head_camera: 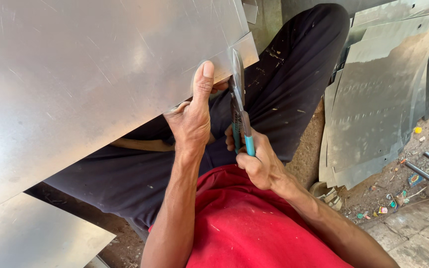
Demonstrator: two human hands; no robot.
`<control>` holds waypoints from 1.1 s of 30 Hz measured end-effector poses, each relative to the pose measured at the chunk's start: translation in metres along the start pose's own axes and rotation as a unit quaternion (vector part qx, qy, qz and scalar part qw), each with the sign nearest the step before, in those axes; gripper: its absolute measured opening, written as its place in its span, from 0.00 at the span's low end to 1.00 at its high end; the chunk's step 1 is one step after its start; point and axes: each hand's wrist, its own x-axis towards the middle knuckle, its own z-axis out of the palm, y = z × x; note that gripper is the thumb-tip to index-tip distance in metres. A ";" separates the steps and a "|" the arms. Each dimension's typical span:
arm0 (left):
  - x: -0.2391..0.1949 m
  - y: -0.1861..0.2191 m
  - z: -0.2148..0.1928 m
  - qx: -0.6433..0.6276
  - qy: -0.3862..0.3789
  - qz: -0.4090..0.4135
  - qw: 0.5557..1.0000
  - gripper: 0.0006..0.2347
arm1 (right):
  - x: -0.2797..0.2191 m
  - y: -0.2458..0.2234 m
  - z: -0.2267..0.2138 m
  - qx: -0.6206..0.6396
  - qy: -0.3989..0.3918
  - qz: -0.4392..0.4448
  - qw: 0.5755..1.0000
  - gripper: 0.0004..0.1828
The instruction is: The person cuts a metal sheet using tin snips, removing small rectangular pieces from the edge of the sheet.
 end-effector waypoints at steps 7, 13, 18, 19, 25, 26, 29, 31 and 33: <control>-0.001 -0.003 -0.006 -0.001 0.017 0.010 1.000 0.09 | 0.006 0.028 0.003 0.087 0.049 -0.027 0.995 0.18; -0.009 0.007 0.010 -0.178 0.212 0.035 0.960 0.17 | -0.008 0.014 -0.052 -0.412 0.119 -0.173 0.887 0.11; -0.016 0.013 0.013 0.047 0.111 0.072 0.990 0.16 | -0.028 0.027 -0.033 -0.190 0.057 -0.068 0.978 0.10; -0.015 0.012 0.002 0.037 0.069 0.046 0.996 0.17 | -0.032 0.032 -0.027 -0.137 0.070 -0.035 0.987 0.12; -0.014 0.021 -0.047 -0.005 -0.061 -0.078 0.995 0.13 | -0.011 0.032 -0.027 0.002 -0.021 0.002 1.000 0.11; -0.014 0.027 -0.047 -0.013 -0.060 -0.065 0.996 0.12 | -0.005 0.026 -0.021 0.024 -0.017 0.024 0.999 0.12; -0.023 0.053 -0.072 -0.120 -0.029 0.027 0.992 0.14 | -0.002 0.001 -0.013 0.054 -0.032 0.049 0.997 0.15; -0.031 0.075 -0.098 -0.126 0.019 0.070 0.989 0.16 | -0.002 -0.018 -0.005 0.057 -0.079 0.000 0.995 0.15; -0.029 0.100 -0.143 -0.113 0.133 0.050 0.983 0.17 | 0.004 -0.030 0.013 0.071 -0.147 -0.048 0.985 0.13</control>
